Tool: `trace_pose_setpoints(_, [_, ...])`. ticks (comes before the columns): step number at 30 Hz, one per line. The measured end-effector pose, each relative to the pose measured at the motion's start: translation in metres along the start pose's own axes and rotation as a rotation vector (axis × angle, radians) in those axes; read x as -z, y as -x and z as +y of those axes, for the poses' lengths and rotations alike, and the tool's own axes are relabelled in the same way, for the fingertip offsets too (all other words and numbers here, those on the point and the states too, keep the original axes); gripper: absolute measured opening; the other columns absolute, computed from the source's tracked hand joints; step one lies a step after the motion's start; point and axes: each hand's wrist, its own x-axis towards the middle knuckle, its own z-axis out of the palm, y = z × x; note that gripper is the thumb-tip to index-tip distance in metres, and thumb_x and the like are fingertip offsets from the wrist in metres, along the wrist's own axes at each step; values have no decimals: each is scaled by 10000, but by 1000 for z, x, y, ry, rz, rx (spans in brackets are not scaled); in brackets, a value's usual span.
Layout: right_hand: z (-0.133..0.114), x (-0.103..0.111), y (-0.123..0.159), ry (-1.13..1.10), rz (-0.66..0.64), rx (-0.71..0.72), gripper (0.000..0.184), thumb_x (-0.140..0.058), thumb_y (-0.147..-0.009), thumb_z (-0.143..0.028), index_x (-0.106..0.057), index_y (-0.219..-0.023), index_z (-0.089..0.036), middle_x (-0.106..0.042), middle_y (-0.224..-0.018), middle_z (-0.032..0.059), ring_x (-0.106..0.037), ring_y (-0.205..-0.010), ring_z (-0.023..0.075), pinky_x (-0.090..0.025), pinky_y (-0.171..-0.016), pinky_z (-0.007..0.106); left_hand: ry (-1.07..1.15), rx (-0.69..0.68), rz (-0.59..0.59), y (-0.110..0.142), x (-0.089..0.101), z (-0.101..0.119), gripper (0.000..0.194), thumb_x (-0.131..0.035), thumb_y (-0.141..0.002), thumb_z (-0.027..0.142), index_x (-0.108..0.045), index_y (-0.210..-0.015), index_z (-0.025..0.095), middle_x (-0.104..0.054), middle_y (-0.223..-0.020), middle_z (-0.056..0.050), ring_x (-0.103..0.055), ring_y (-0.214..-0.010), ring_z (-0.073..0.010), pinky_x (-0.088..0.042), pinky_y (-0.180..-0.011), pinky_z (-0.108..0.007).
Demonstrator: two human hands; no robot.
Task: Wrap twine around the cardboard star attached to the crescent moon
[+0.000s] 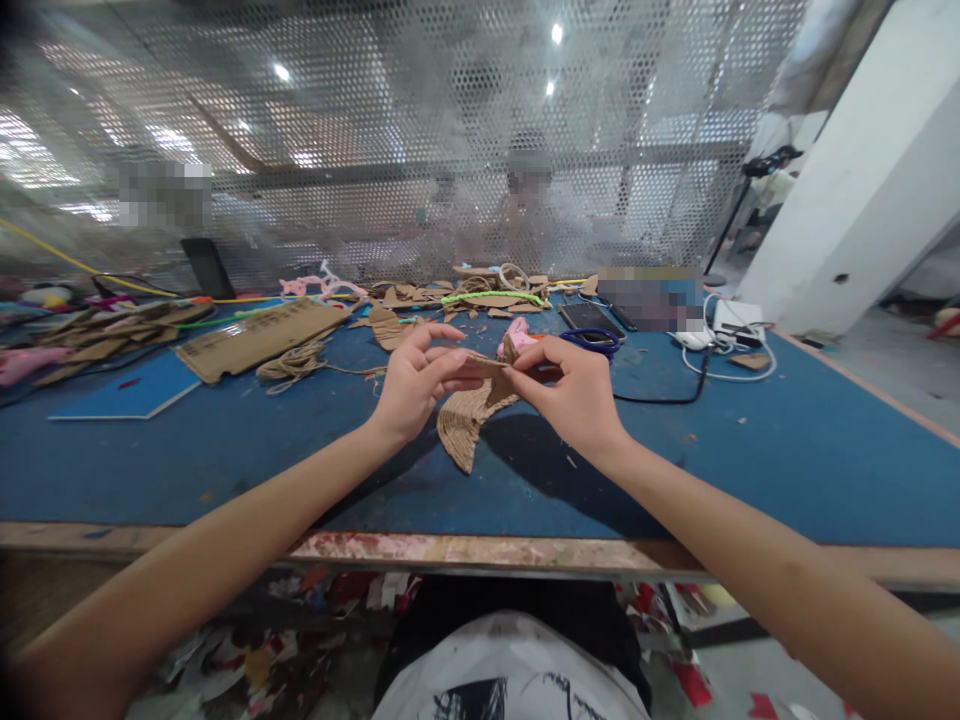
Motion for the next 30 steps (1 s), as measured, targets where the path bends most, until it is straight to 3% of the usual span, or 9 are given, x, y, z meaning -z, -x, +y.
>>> trace_pose_setpoints(4, [0, 0, 0, -13, 5, 0, 114, -718, -733, -275, -652, -677, -201, -710, -780, 41, -651, -699, 177, -547, -641, 308, 23, 1, -16, 0, -1, 0, 368, -713, -715, 420, -510, -921, 192, -709, -749, -8, -718, -702, -172, -597, -663, -292])
trace_pose_setpoints(8, [-1, 0, 2, -14, -6, 38, 120, -719, -744, -282, -657, -684, -199, -713, -784, 45, -662, -731, 182, -559, -661, 307, -19, -56, -33, 4, -5, -1, 429, -801, -632, 312, -515, -925, 184, -712, -789, -5, -704, -729, -148, -587, -696, -272])
trace_pose_setpoints(17, [2, -1, 4, -27, -1, 160, 80, -702, -768, -243, -664, -710, -203, -718, -807, 46, -666, -721, 171, -569, -637, 301, -15, -108, -40, 6, -5, -3, 379, -784, -657, 255, -526, -923, 177, -722, -795, -4, -695, -703, -124, -587, -715, -261])
trace_pose_setpoints(30, [-1, -2, 5, 8, 31, 132, 109, -728, -740, -251, -633, -774, -209, -699, -774, 17, -655, -676, 147, -563, -625, 279, 2, -104, -39, 6, -5, -3, 359, -782, -654, 234, -527, -901, 177, -722, -787, -2, -688, -694, -120, -584, -704, -257])
